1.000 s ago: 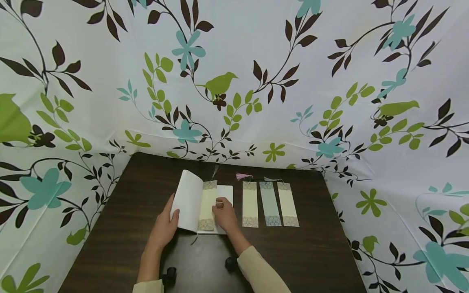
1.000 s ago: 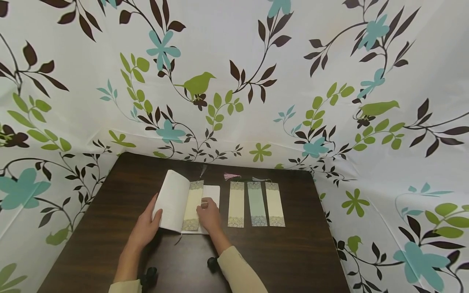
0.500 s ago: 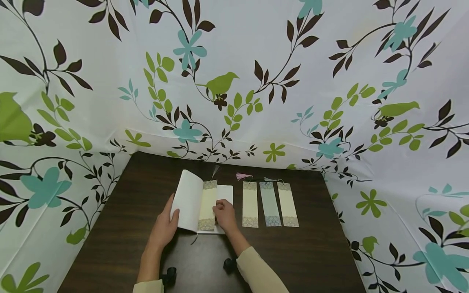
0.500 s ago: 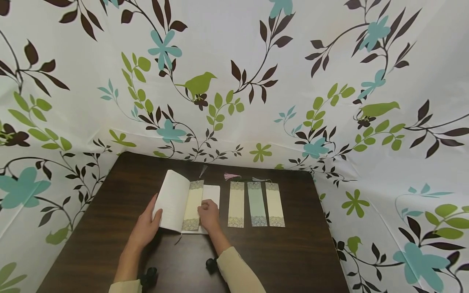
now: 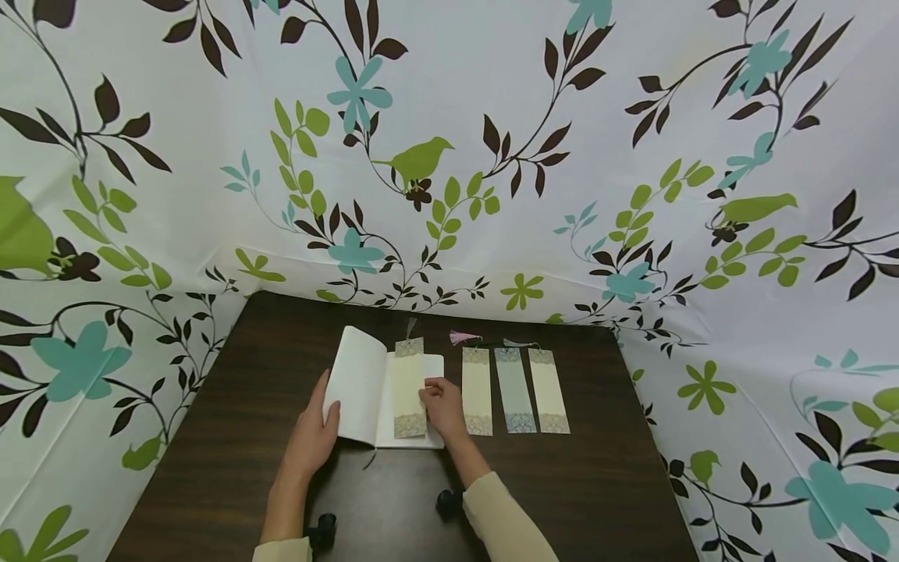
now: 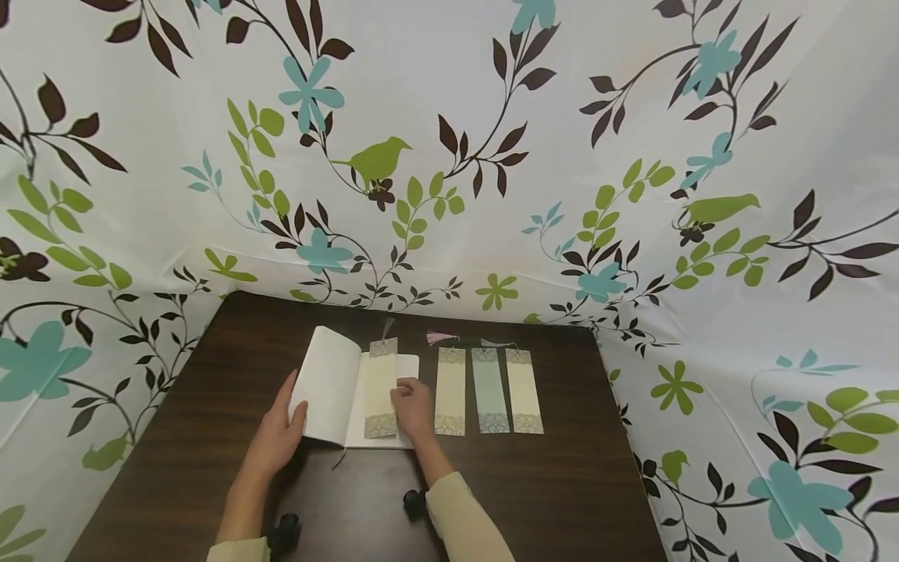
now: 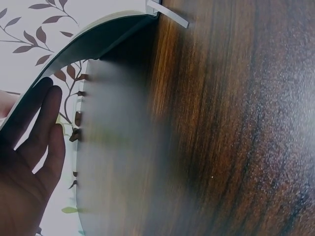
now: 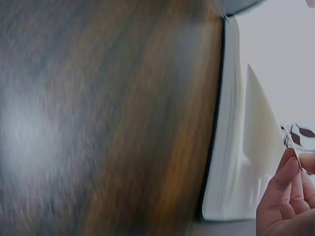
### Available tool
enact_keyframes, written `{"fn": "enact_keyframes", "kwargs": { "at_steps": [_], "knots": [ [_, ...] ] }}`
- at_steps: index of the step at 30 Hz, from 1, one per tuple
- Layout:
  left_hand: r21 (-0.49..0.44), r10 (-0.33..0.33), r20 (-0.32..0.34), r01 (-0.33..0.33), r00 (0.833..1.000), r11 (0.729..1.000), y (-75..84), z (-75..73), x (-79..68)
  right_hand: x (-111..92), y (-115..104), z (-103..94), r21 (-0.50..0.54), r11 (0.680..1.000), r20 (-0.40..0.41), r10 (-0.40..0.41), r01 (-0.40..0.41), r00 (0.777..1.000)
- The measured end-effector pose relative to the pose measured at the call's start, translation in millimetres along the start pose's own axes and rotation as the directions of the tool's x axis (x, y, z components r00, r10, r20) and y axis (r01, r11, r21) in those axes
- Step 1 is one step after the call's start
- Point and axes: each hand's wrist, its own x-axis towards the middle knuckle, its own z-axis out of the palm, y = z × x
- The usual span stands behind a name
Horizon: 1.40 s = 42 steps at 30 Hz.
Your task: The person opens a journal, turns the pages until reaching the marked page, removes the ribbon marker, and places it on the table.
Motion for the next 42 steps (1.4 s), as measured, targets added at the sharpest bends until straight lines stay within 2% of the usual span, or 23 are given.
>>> {"fn": "enact_keyframes", "kwargs": {
  "at_steps": [4,11,17,21,31,38,42],
  "knots": [
    [-0.005,-0.011,0.001,0.011,1.0,1.0,0.3,-0.4,0.3,1,-2,-13.8,0.021,1.0,-0.021,0.013,-0.012,1.0],
    [-0.004,-0.021,0.016,0.021,1.0,1.0,1.3,-0.2,1.5,7,2,-36.7,-0.018,1.0,-0.089,0.013,-0.015,0.996],
    [0.036,-0.015,-0.01,0.015,1.0,0.999,4.4,-0.5,1.2,8,1,-54.7,-0.001,1.0,-0.13,-0.018,0.018,0.991],
    [0.049,-0.019,-0.037,0.021,0.999,0.999,8.3,1.8,1.8,7,1,-65.5,-0.005,1.0,-0.154,-0.012,0.011,0.988],
    [0.094,0.059,-0.121,-0.048,0.991,0.994,27.2,21.0,2.1,1,5,-94.0,-0.007,1.0,-0.197,-0.004,0.002,0.98],
    [0.115,0.142,-0.218,-0.119,0.966,0.986,32.9,37.3,4.1,-2,1,-119.0,-0.05,0.999,-0.249,-0.03,0.018,0.968],
    [0.105,0.142,-0.219,-0.121,0.965,0.987,37.3,45.3,3.7,-4,1,-134.8,-0.057,0.998,-0.278,-0.021,0.006,0.96]
  ]
}}
